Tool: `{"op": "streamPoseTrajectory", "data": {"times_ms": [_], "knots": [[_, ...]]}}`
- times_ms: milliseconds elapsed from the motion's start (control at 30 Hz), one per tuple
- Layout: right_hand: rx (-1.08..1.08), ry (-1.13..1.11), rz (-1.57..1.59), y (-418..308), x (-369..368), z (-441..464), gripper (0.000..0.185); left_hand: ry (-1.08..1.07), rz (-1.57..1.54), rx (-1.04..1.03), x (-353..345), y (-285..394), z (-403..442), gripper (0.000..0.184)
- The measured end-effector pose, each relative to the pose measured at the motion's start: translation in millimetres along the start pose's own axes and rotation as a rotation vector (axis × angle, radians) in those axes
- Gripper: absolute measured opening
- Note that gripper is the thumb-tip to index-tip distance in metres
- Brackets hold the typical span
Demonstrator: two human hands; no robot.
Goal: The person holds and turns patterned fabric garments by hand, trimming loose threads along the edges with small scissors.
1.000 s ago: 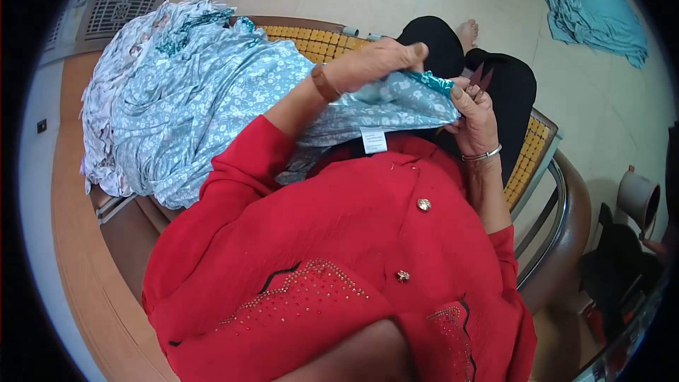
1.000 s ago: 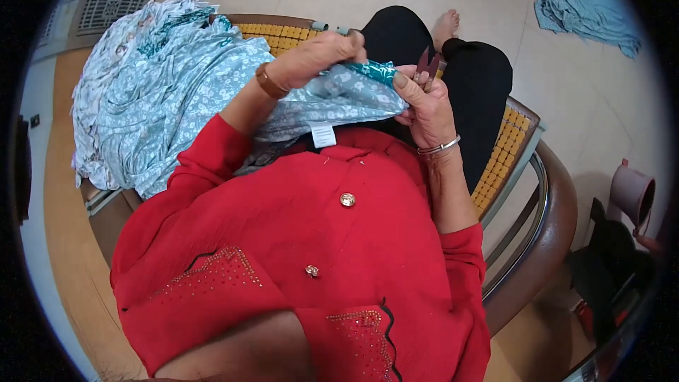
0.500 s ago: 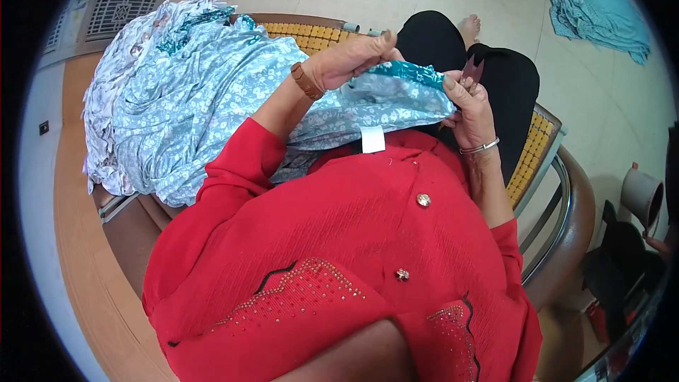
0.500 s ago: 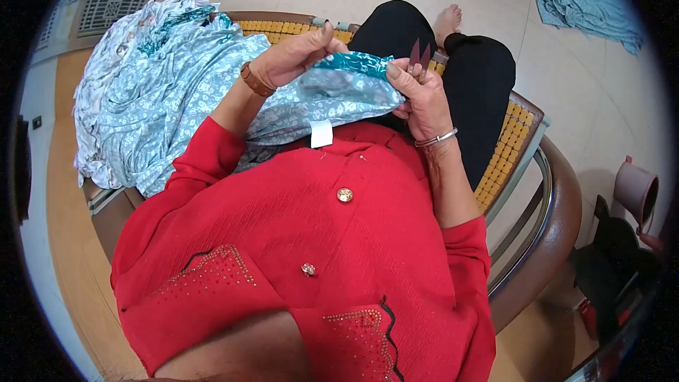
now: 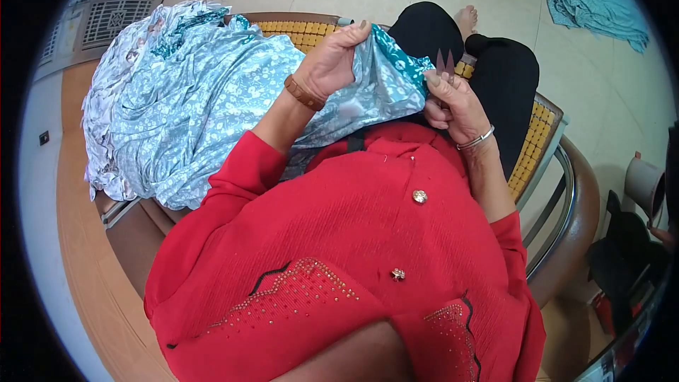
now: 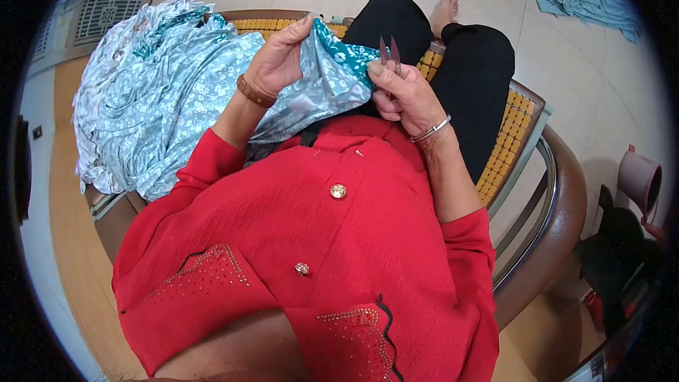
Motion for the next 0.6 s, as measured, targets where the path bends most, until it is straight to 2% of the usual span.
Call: {"op": "streamPoseTrajectory", "data": {"times_ms": [200,367,500,600], "knots": [[0.067,0.149,-0.089,-6.1,0.6,-3.7,0.009,0.195,-0.033,0.023,4.9,-15.3,-10.8,0.016],[0.076,0.164,-0.125,-5.9,5.7,-4.9,0.010,0.150,0.122,0.189,-21.8,-23.8,-17.6,0.024],[0.102,0.231,-0.186,-7.8,11.0,-6.6,0.011,-0.108,0.645,0.146,-12.7,-27.6,-19.3,0.031],[0.140,0.285,-0.254,-10.1,12.5,-10.3,0.012,-0.065,0.564,0.109,-25.1,-31.3,-20.4,0.033]]}}
Point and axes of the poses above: each hand's wrist, its own z-axis towards the middle knuckle, its own x-axis out of the back of the hand, y = z × x, the point moved 9 cm from there along z, towards the middle knuckle, and after that the axes turned 9 degrees about -x, right-handed, at the moved point
